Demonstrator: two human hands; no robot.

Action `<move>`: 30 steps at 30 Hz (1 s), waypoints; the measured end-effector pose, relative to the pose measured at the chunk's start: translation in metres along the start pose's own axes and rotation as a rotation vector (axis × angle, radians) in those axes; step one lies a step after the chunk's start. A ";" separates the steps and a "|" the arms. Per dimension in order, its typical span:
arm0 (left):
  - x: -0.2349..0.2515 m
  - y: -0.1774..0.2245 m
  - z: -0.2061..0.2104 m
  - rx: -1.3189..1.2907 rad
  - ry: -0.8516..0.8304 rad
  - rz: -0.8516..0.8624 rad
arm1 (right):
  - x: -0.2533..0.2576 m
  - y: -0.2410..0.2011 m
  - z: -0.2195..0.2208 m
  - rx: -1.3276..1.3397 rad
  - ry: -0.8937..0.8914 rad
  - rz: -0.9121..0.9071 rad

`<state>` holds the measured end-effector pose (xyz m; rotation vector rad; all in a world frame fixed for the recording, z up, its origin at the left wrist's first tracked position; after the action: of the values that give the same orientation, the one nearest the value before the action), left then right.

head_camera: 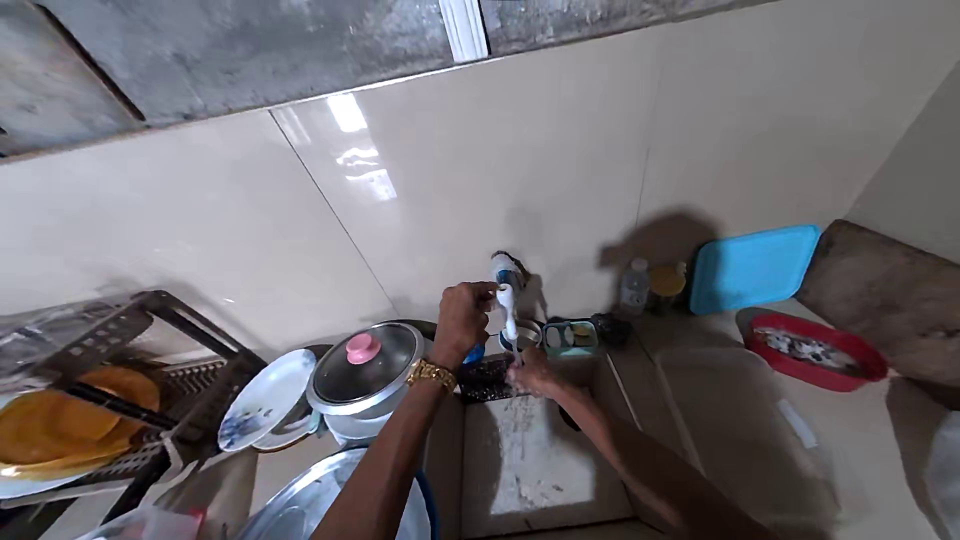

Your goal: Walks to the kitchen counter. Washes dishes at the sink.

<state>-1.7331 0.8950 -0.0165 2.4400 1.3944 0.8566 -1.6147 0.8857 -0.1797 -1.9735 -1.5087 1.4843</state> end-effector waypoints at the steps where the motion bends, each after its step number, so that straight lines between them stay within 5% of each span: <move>1: 0.003 -0.007 0.000 0.036 -0.002 0.003 | -0.002 -0.003 0.000 -0.033 0.062 0.008; 7: 0.013 -0.014 -0.013 0.205 -0.106 -0.027 | -0.013 0.007 0.011 -0.180 0.199 -0.089; 11: -0.015 -0.016 -0.011 0.057 0.146 -0.095 | -0.034 0.013 0.012 -0.338 0.083 -0.250; 14: -0.079 -0.007 0.019 -0.037 0.237 -0.197 | -0.052 0.014 0.002 -0.332 0.087 -0.362; 20: -0.155 0.021 0.070 -0.169 -0.231 -0.289 | -0.105 -0.021 -0.047 -0.420 -0.104 -0.585; 22: -0.172 0.066 0.047 -0.152 0.031 -0.179 | -0.140 -0.036 -0.070 -0.426 -0.152 -0.755; 24: -0.192 0.110 0.024 -0.081 0.480 -0.070 | -0.171 -0.040 -0.089 -0.347 -0.303 -0.894; 27: -0.233 0.138 0.033 0.075 0.979 -0.103 | -0.155 -0.008 -0.080 -0.057 -0.776 -0.929; 28: -0.245 0.137 0.053 0.116 0.956 -0.188 | -0.133 0.015 -0.063 0.045 -0.905 -0.818; 30: -0.276 0.137 0.119 0.065 0.469 -0.420 | -0.080 0.083 -0.009 0.113 -0.818 -0.440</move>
<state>-1.6725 0.6027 -0.1580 1.9347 2.0216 1.3324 -1.5556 0.7864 -0.1884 -0.8725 -1.9057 2.2006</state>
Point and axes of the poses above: each hand's wrist, its own x-axis towards the middle knuckle, its own z-axis out of the palm, y = z × x, the point moved 4 cm from there along x, towards the middle knuckle, and after that the axes turned 12 degrees about z, right-handed, at the moved point
